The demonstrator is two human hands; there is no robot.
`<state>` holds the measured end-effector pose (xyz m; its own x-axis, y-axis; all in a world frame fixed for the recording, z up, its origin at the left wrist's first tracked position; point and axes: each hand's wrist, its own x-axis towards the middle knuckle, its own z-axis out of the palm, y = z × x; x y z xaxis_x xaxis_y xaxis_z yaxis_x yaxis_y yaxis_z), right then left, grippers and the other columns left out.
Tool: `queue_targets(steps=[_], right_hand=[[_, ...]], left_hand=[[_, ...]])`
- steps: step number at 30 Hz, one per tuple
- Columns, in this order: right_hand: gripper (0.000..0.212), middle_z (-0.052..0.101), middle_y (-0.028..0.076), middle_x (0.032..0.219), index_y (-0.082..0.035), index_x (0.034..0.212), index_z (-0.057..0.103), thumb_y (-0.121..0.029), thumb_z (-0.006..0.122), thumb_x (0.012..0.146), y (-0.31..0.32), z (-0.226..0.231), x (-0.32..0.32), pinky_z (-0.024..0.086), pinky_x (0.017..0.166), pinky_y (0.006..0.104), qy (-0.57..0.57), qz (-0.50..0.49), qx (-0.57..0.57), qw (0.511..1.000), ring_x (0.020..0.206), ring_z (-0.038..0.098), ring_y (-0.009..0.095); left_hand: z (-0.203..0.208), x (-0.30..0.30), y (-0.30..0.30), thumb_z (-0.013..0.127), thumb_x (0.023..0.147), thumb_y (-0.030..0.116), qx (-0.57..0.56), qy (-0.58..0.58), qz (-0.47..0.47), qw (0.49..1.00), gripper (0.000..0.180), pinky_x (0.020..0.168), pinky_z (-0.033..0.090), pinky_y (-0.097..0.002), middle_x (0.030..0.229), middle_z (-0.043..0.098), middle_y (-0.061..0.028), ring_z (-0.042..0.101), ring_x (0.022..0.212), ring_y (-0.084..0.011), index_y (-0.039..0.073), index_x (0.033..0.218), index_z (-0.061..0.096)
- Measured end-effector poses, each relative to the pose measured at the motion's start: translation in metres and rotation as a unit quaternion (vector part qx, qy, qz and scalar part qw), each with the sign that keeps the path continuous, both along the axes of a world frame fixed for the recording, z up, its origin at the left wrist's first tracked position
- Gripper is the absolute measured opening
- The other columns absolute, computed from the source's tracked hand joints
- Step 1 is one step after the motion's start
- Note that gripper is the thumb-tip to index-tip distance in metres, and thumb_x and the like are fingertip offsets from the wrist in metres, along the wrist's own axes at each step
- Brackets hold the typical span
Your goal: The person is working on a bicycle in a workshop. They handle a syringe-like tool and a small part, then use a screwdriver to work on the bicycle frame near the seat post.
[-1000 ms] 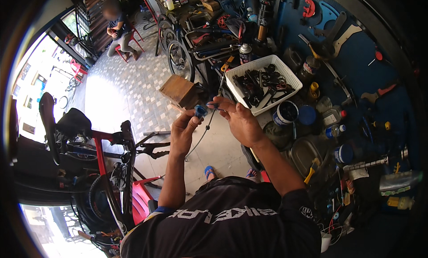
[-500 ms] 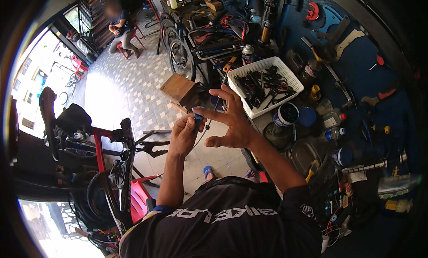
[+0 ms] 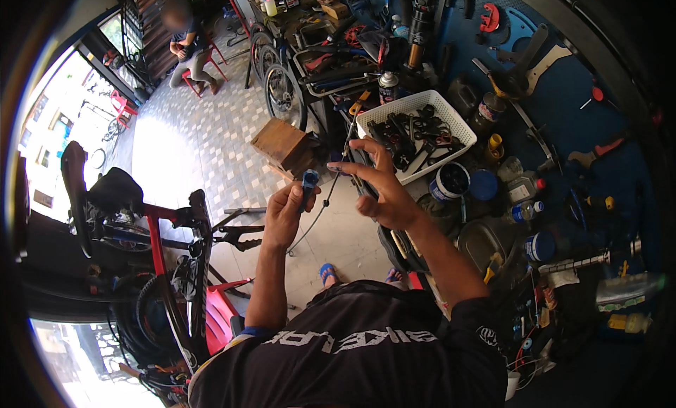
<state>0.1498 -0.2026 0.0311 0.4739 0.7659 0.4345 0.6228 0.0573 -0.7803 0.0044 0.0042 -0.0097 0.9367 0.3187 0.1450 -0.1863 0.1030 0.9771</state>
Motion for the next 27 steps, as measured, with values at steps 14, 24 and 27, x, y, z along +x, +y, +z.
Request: queue_targets(steps=[14,24,27], right_hand=[[0.090,0.045,0.007,0.154,-0.030,0.137,0.069,-0.094,0.052,0.076,0.012,0.020,-0.025,0.019,0.124,0.0553,-0.426,-0.147,-0.097,0.888,0.151,0.026,0.034],[0.071,0.043,-0.003,0.158,-0.033,0.124,0.075,-0.087,0.053,0.083,0.003,0.027,-0.014,0.018,0.126,0.0517,-0.503,-0.123,-0.068,0.853,0.153,0.024,0.028],[0.064,0.045,-0.002,0.156,-0.032,0.119,0.077,-0.082,0.060,0.083,-0.004,0.034,-0.002,0.018,0.126,0.0529,-0.490,-0.078,-0.059,0.866,0.153,0.024,0.029]], left_hand=[[0.021,-0.004,-0.007,0.054,0.110,0.040,0.062,0.051,0.029,0.996,0.045,0.067,0.038,-0.0259,0.073,0.056,0.0037,0.046,0.071,-0.0072,0.001,0.104,0.075],[0.016,-0.007,-0.002,0.054,0.110,0.042,0.033,0.075,0.021,0.996,0.046,0.067,0.037,-0.0254,0.073,0.057,0.0041,0.046,0.071,-0.0069,0.002,0.102,0.074],[0.014,-0.007,-0.004,0.051,0.111,0.042,0.049,0.068,0.001,0.996,0.047,0.066,0.035,-0.0254,0.072,0.054,0.0046,0.044,0.070,-0.0071,0.002,0.100,0.073]])
